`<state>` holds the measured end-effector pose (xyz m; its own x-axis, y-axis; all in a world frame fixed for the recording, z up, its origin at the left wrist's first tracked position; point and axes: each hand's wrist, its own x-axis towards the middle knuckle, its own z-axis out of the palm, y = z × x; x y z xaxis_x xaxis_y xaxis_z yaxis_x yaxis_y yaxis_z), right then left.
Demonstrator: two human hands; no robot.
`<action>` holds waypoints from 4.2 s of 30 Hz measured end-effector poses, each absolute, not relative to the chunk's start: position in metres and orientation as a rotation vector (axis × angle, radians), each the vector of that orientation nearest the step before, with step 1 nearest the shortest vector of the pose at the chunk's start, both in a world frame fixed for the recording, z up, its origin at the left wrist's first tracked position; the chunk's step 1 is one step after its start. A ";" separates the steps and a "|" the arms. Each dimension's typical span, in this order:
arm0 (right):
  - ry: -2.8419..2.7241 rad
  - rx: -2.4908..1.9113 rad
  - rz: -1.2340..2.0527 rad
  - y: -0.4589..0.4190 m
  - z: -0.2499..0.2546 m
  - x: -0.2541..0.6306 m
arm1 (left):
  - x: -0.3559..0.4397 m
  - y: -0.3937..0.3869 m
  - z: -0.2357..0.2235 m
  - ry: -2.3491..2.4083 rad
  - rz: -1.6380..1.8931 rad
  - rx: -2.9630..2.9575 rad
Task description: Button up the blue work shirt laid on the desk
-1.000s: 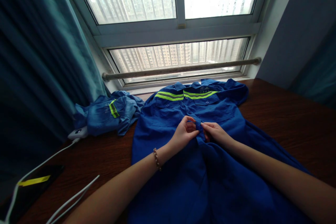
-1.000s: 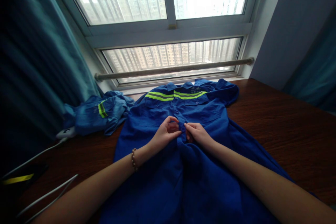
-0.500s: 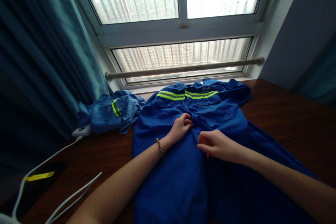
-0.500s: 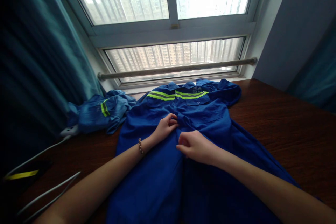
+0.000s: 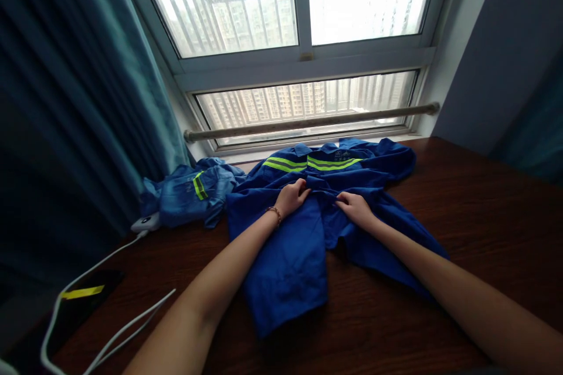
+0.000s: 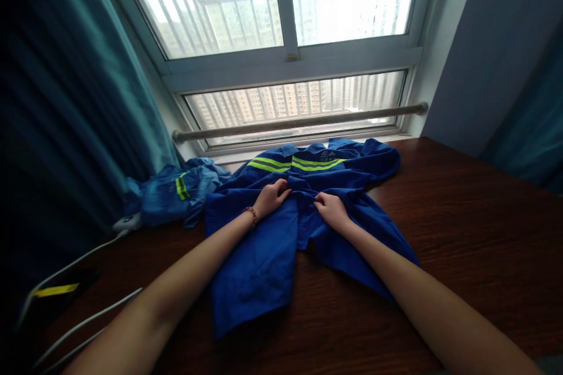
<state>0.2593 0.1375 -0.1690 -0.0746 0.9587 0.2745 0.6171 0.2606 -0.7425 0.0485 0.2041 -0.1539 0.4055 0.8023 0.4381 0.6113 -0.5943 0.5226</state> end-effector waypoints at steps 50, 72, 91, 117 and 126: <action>-1.174 -0.964 1.630 0.085 -0.114 0.248 | -0.021 0.110 -0.066 1.298 -0.341 2.373; -1.870 -1.132 0.794 0.041 -0.100 0.218 | 0.033 0.091 -0.072 0.969 0.493 1.456; -0.888 -0.803 1.514 0.042 -0.086 0.223 | 0.013 0.079 -0.031 0.957 0.657 1.512; -1.362 -0.909 1.582 0.031 -0.091 0.213 | 0.009 0.072 -0.025 0.813 0.170 1.905; -1.268 -0.902 1.426 0.028 -0.087 0.211 | 0.016 0.070 -0.042 0.953 0.458 1.972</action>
